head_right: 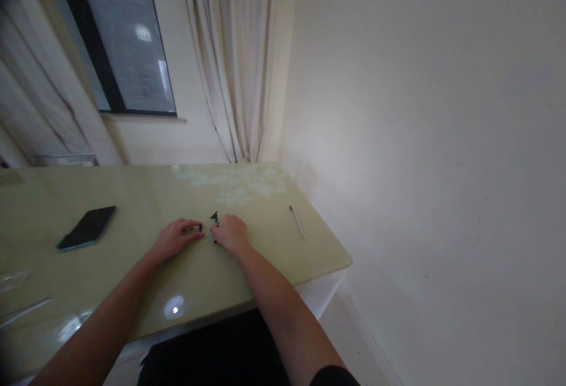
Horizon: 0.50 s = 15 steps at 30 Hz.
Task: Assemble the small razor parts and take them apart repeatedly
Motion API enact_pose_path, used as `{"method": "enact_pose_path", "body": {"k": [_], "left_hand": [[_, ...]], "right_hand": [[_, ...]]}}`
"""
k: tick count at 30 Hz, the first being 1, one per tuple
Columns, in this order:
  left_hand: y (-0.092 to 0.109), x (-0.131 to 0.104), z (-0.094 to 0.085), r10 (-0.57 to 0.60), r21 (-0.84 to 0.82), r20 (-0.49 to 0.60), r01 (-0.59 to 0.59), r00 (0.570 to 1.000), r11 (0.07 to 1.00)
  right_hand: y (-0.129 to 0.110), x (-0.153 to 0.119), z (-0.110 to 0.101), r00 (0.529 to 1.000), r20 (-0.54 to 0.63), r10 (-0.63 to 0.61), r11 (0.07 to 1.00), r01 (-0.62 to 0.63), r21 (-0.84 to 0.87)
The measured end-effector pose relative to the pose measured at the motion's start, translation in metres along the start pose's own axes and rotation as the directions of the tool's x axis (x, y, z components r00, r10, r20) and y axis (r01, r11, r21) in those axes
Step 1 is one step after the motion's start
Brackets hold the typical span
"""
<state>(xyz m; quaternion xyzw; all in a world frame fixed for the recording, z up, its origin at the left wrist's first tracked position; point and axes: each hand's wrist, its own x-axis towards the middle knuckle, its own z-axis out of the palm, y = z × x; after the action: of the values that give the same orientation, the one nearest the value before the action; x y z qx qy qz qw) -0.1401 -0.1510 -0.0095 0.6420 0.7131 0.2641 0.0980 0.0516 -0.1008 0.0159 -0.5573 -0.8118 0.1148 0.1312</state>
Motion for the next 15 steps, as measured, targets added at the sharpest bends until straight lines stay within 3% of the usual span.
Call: {"method": "enact_pose_path", "body": {"k": [10,15], "left_hand": [[-0.01,0.001,-0.001,0.055,-0.14,0.012,-0.053,0.998,0.989],[-0.011,0.003,0.0,0.037,-0.128,0.003,-0.036,0.999,0.991]], "right_hand": [[0.005,-0.002,-0.001,0.998,-0.047,0.034,0.998,-0.031,0.05],[0.044,-0.008,-0.028,0.993,-0.113,0.045,0.997,-0.038,0.063]]}}
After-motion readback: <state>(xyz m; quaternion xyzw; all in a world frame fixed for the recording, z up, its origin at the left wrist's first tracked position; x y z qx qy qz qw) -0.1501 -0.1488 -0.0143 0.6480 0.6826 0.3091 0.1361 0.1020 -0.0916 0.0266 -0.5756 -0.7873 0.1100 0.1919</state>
